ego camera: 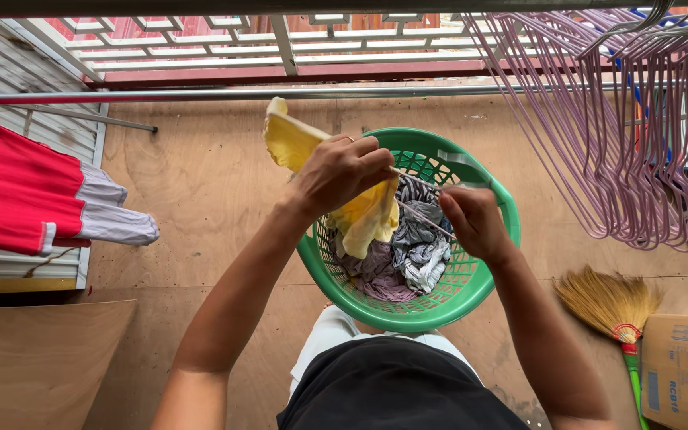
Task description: The person takes clothes from a green laundry basket, places them on hangers, and hangs them on a metal drying rack. The person handles a red shirt, a yellow shirt, and a striped top, hanging each one individually.
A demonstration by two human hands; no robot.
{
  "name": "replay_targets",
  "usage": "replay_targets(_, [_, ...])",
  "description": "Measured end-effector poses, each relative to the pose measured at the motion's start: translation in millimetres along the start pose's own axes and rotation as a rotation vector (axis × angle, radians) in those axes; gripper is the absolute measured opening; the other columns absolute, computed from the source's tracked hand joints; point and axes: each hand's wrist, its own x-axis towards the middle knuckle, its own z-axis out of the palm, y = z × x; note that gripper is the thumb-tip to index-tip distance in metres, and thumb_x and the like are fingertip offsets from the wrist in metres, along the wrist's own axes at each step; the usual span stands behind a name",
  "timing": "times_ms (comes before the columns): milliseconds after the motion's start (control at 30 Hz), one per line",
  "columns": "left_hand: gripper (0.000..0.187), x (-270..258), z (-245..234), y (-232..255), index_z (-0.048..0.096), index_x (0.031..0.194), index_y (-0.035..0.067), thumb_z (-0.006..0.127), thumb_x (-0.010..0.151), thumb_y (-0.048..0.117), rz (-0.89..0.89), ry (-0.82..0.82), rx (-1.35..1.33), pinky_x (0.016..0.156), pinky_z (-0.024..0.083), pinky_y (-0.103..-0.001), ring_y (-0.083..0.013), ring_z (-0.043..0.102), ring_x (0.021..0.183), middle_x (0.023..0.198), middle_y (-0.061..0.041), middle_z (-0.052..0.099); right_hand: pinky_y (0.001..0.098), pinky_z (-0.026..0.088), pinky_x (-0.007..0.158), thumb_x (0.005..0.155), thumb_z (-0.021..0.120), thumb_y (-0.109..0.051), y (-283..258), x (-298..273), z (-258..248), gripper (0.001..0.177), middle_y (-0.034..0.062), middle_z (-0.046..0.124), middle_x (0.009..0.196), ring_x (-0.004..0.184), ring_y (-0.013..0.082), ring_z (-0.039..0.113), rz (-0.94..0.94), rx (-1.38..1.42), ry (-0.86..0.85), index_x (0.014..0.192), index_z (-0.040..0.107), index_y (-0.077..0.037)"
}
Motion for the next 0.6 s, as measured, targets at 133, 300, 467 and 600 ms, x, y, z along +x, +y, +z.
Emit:
replay_targets(133, [0.012, -8.5, 1.3, 0.4, 0.07, 0.105, 0.021, 0.068, 0.102, 0.032, -0.158, -0.084, 0.008, 0.055, 0.053, -0.039, -0.0221, 0.068, 0.065, 0.079, -0.001, 0.067, 0.0396, 0.047, 0.072, 0.107, 0.062, -0.018, 0.1, -8.3, 14.8, 0.023, 0.0165, 0.06, 0.089, 0.079, 0.0311, 0.057, -0.461, -0.455, 0.595, 0.101, 0.056, 0.003])
replay_targets(300, [0.014, -14.8, -17.3, 12.5, 0.067, 0.106, 0.018, 0.067, 0.102, 0.031, -0.194, 0.052, -0.046, 0.054, 0.053, -0.037, -0.0224, 0.068, 0.067, 0.087, -0.001, 0.071, 0.0313, 0.058, 0.065, 0.096, 0.072, -0.017, 15.5, -36.4, 77.2, 0.032, 0.008, 0.071, 0.101, 0.073, 0.0169, 0.07, -0.312, -0.298, 0.135, 0.126, 0.06, -0.015])
replay_targets(467, [0.017, -15.5, -45.2, 21.6, 0.066, 0.098, 0.016, 0.068, 0.102, 0.032, -0.22, 0.053, -0.006, 0.05, 0.05, -0.037, -0.0207, 0.065, 0.06, 0.08, -0.001, 0.067, 0.0351, 0.058, 0.061, 0.091, 0.075, -0.024, 48.1, -21.9, 106.6, 0.053, 0.0122, 0.073, 0.078, 0.065, 0.019, 0.071, 0.378, -0.019, -0.202, 0.138, 0.056, -0.008])
replay_targets(600, [0.033, -21.0, -56.3, 22.9, 0.062, 0.084, 0.013, 0.07, 0.102, 0.039, -0.226, 0.103, 0.055, 0.052, 0.05, -0.035, -0.0185, 0.062, 0.057, 0.079, -0.002, 0.06, 0.0402, 0.058, 0.074, 0.094, 0.074, -0.031, 54.5, -14.3, 108.6, 0.033, 0.0146, 0.071, 0.102, 0.081, 0.0276, 0.072, 0.236, -0.108, -0.584, 0.12, 0.069, -0.011])
